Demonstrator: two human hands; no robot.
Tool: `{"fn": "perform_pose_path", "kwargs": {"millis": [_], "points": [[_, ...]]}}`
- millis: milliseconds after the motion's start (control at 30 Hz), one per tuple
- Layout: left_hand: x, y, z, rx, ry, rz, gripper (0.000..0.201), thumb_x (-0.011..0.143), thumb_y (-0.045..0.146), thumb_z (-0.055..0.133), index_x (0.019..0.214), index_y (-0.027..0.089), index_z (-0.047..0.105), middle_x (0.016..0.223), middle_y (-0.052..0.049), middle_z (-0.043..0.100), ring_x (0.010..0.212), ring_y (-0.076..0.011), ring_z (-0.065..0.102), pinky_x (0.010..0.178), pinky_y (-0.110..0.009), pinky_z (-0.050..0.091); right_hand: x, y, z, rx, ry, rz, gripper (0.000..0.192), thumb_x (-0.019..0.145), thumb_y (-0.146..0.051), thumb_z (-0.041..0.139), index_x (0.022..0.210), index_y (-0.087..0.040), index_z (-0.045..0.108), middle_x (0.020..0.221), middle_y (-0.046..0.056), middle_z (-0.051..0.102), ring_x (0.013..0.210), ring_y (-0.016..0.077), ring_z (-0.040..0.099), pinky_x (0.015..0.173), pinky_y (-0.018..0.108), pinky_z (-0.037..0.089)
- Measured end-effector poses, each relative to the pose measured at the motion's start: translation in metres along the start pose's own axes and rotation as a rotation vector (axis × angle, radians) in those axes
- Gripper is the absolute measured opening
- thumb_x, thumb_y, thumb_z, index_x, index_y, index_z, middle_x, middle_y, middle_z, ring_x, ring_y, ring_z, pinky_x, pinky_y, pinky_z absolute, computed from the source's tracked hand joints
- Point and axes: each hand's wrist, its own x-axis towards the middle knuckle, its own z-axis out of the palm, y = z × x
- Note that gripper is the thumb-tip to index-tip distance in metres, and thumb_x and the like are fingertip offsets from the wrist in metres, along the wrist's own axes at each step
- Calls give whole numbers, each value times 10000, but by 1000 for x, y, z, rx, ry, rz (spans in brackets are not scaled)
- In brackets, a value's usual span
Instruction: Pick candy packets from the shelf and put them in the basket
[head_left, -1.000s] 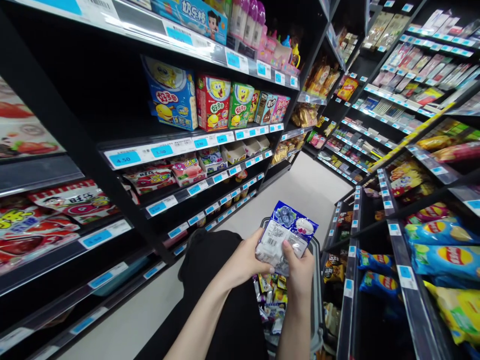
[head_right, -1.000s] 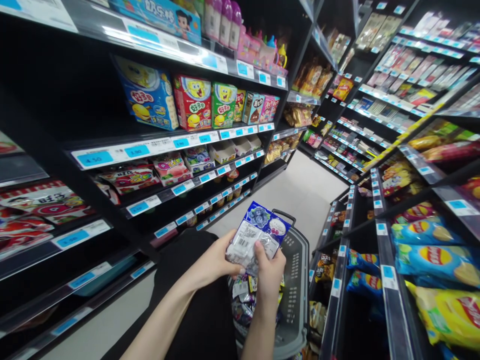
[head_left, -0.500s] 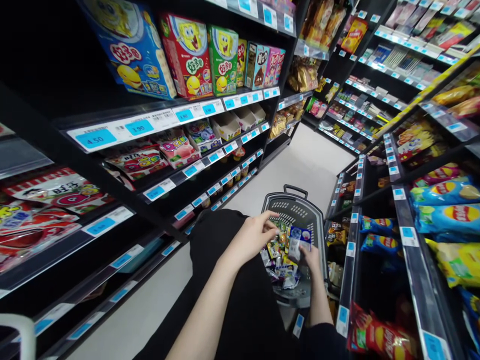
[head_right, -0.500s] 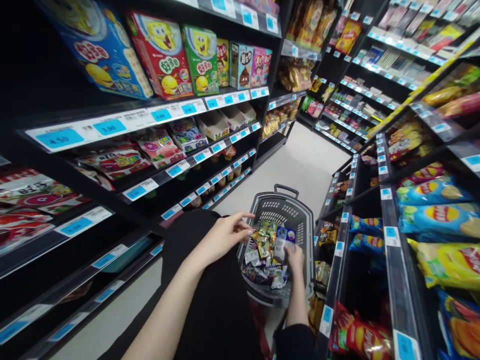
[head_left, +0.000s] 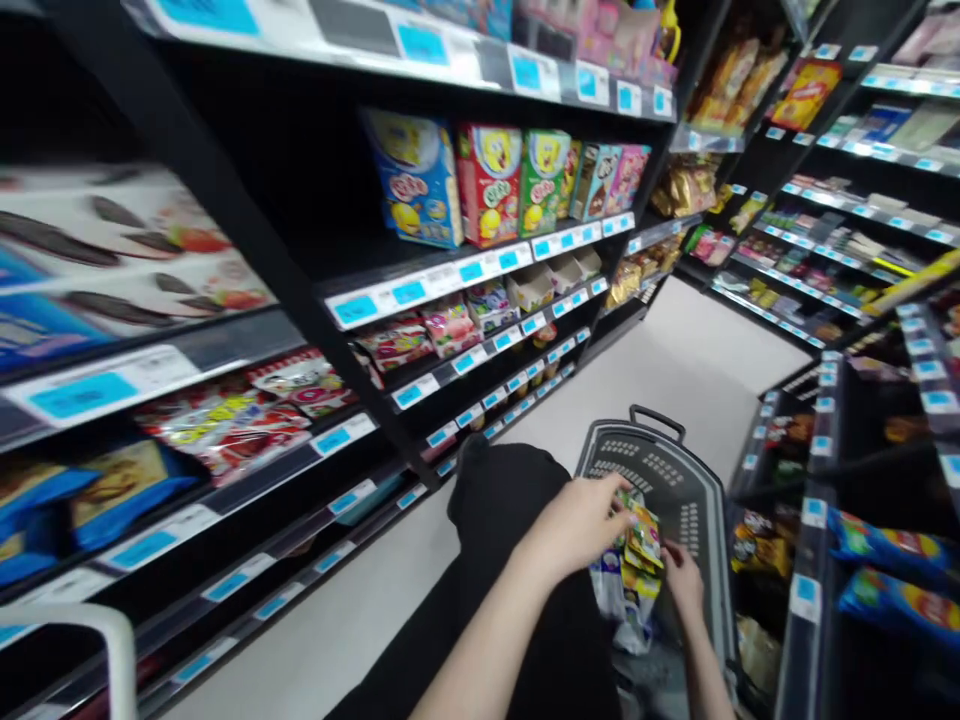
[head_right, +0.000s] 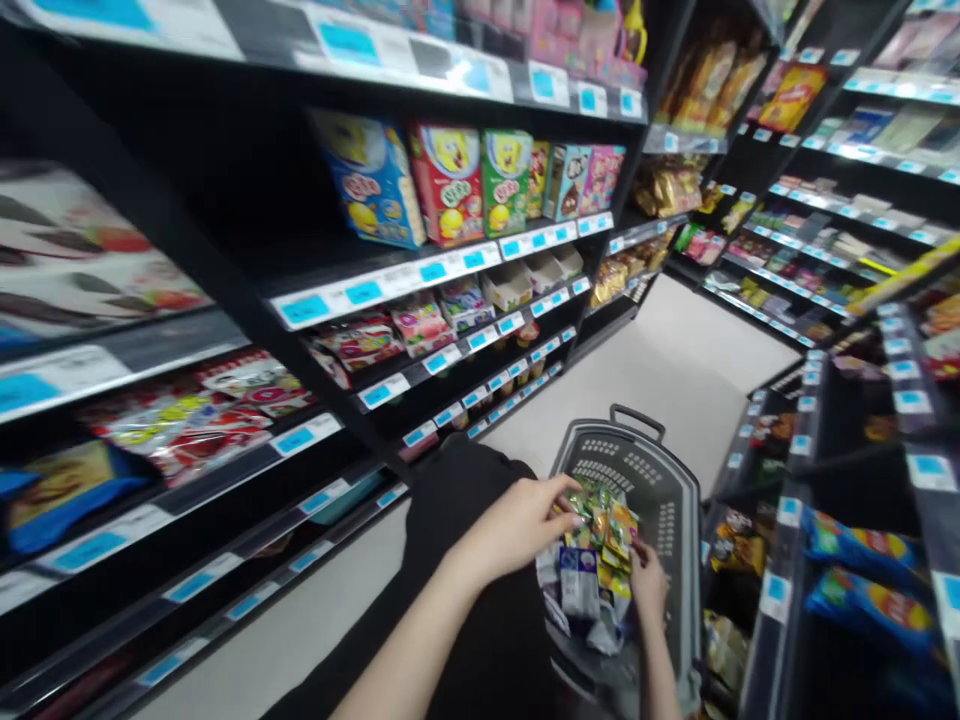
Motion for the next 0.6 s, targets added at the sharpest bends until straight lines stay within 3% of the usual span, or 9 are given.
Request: {"fn": "perform_pose_path", "kwargs": {"millis": [100,167,233,300,400,467,600], "points": [[-1,3,1,-10,60,22,295,775,229,581,1052,220,681,893,-60,735,811,-219,673,691,-266,482,11,-81,-1,181,-105,-228,373,794,-524,586,876,-164,638,904,97,680,879,266,630,842,432,466],[-1,4,1,-110,158,65,251,792,235,560,1003,224,695,847,-51,729,762,-202,664,671,-260,473,9,-145,0,291,-242,-414,450,722,-592,598,889,-179,660,949,109,690,945,292,621,868,416,457],[0,3,0,-323,295,92,201,800,236,545,920,209,704,740,-42,706,671,-180,644,640,-257,463,0,-210,4,371,-377,-549,457,748,-592,570,923,-178,658,948,113,700,905,281,647,810,396,491],[1,-1,-4,-679,455,70,136,759,245,595,839,182,684,617,-25,662,534,-153,594,558,-250,440,-12,-269,13,395,-477,-652,442,767,-574,562,925,-171,653,920,111,709,845,262,664,785,392,505],[5,-11,-12,-1193,691,39,225,698,357,662,835,190,602,523,31,569,392,-111,469,435,-235,366,-32,-344,37,346,-647,-785,428,765,-556,569,907,-162,657,851,92,715,773,236,671,762,387,522],[7,-17,-19,-1354,807,54,323,704,489,631,847,217,533,507,67,491,388,-96,415,420,-225,337,-45,-386,58,263,-740,-853,378,786,-495,594,932,-152,655,846,75,711,751,214,669,743,378,531],[10,-21,-29,-1518,837,43,435,629,555,716,737,189,506,488,73,431,427,-83,416,439,-212,334,-74,-452,113,26,-760,-943,285,821,-267,675,1073,-151,612,1007,51,669,812,174,646,813,397,514]]}}
